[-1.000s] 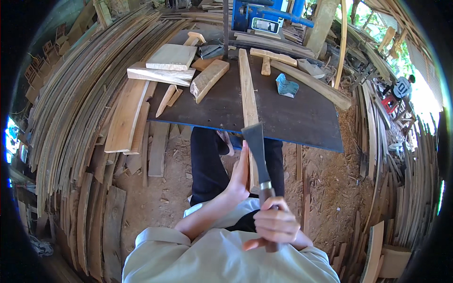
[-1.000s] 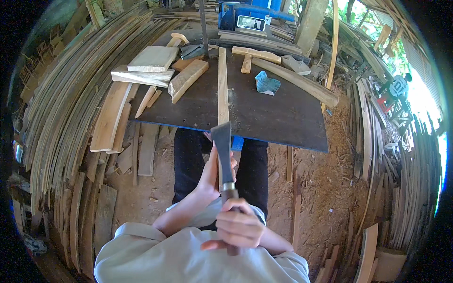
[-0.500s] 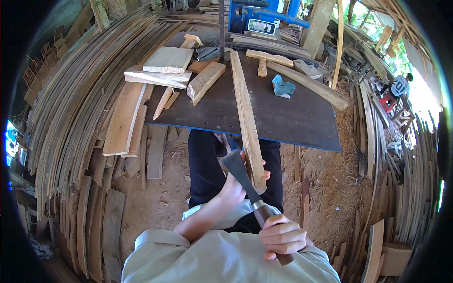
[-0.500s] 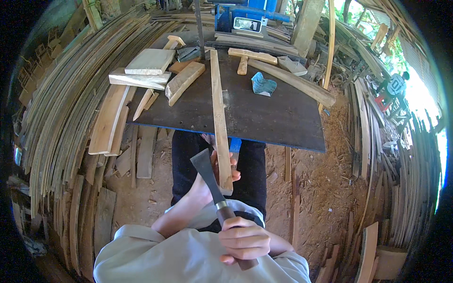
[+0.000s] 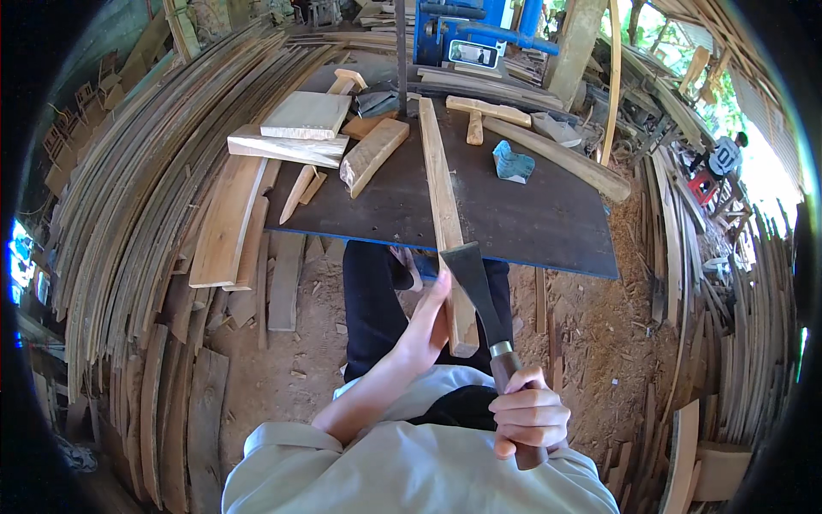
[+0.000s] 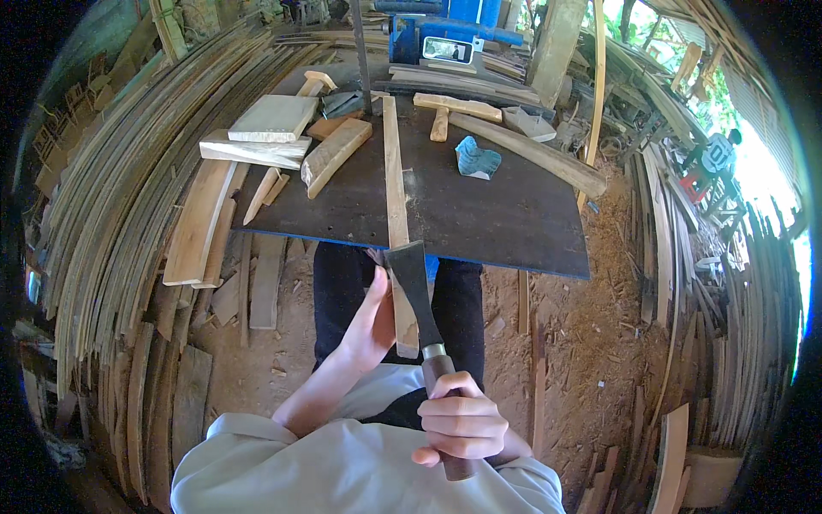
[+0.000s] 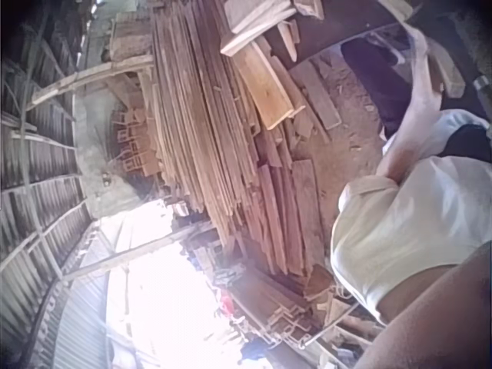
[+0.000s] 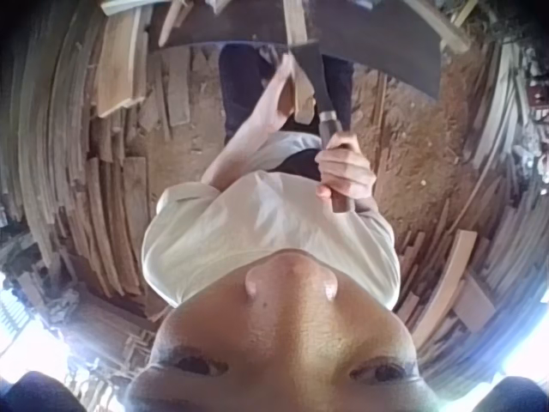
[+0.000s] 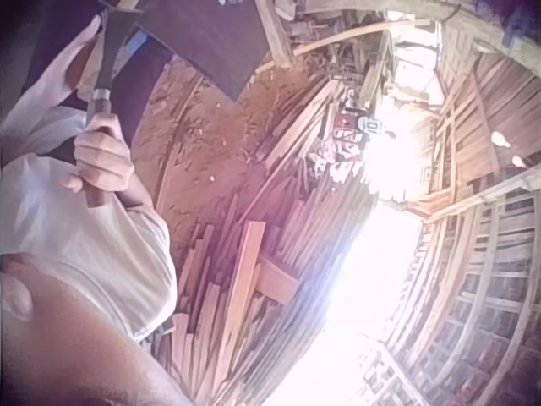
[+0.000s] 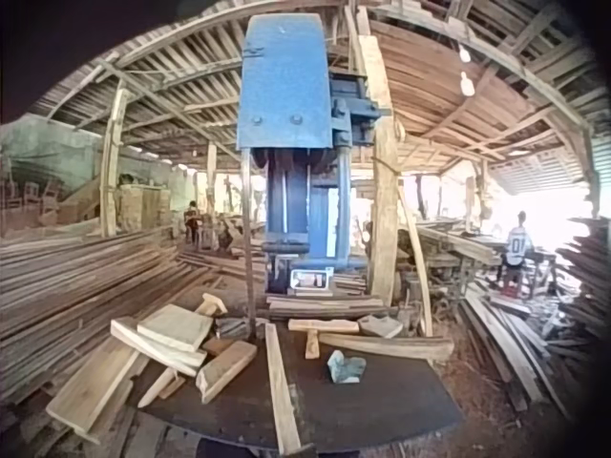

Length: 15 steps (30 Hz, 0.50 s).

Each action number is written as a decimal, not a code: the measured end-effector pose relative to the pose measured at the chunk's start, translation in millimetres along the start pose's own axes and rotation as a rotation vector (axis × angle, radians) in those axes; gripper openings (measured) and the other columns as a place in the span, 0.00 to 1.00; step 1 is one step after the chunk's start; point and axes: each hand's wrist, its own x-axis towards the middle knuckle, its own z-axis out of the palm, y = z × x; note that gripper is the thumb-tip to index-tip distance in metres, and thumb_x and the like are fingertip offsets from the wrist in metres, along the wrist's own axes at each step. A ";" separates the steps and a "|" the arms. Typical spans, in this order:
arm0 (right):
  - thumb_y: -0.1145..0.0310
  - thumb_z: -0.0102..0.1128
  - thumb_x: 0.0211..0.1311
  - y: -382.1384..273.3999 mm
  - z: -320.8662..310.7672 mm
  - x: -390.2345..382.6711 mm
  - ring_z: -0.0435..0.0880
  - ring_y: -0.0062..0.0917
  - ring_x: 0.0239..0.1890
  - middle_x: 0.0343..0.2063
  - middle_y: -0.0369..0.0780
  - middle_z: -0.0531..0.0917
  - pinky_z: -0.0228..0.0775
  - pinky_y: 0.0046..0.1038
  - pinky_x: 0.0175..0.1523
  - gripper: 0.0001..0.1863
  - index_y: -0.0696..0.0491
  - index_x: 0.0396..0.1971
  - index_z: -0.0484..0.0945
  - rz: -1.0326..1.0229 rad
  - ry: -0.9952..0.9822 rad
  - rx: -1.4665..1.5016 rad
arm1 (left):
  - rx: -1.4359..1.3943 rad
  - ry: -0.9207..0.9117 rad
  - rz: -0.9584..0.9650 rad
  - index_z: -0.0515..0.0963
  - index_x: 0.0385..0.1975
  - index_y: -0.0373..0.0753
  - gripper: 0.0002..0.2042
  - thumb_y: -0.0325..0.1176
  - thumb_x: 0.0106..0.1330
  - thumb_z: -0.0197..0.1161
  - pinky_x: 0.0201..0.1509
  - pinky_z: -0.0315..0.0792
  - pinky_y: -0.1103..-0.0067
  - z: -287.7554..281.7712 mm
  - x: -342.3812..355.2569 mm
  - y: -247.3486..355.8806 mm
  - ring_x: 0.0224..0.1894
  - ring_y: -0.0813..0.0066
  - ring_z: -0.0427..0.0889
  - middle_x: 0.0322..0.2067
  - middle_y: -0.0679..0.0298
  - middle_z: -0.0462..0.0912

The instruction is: The person uses a chisel to carve and shape a small piece of wood on a workbench. They hold the wood with one hand and strike the chisel with the other to remove shavings. After carving, they inspect the piece and use a pencil to mark it.

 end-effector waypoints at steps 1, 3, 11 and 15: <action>0.68 0.73 0.49 -2.6 -1.7 3.1 0.80 0.27 0.21 0.14 0.36 0.77 0.72 0.36 0.36 0.14 0.56 0.17 0.74 0.054 -0.059 0.014 | 0.053 0.018 -0.030 0.65 0.58 0.41 0.26 0.54 0.69 0.52 0.60 0.69 0.73 -3.7 2.4 0.9 0.54 0.78 0.75 0.49 0.66 0.76; 0.69 0.75 0.46 -5.2 2.6 1.8 0.80 0.26 0.24 0.15 0.35 0.76 0.73 0.38 0.38 0.14 0.55 0.16 0.74 0.081 -0.071 0.003 | 0.157 0.049 -0.090 0.66 0.56 0.41 0.26 0.52 0.67 0.58 0.58 0.69 0.76 -15.2 10.5 -0.3 0.53 0.80 0.75 0.48 0.67 0.76; 0.77 0.73 0.40 -10.4 1.5 -3.3 0.79 0.26 0.26 0.17 0.35 0.76 0.71 0.41 0.45 0.13 0.53 0.12 0.73 0.145 -0.320 -0.093 | 0.267 0.187 -0.081 0.68 0.52 0.42 0.24 0.52 0.66 0.59 0.50 0.70 0.79 -21.3 18.6 -4.3 0.44 0.82 0.77 0.40 0.70 0.76; 0.83 0.66 0.38 -7.9 3.9 -9.9 0.79 0.27 0.24 0.15 0.36 0.76 0.70 0.40 0.43 0.11 0.53 0.11 0.72 0.155 -0.111 -0.024 | 0.181 0.175 0.002 0.68 0.54 0.40 0.23 0.54 0.71 0.50 0.47 0.73 0.79 -28.7 19.7 -15.3 0.42 0.80 0.79 0.42 0.67 0.78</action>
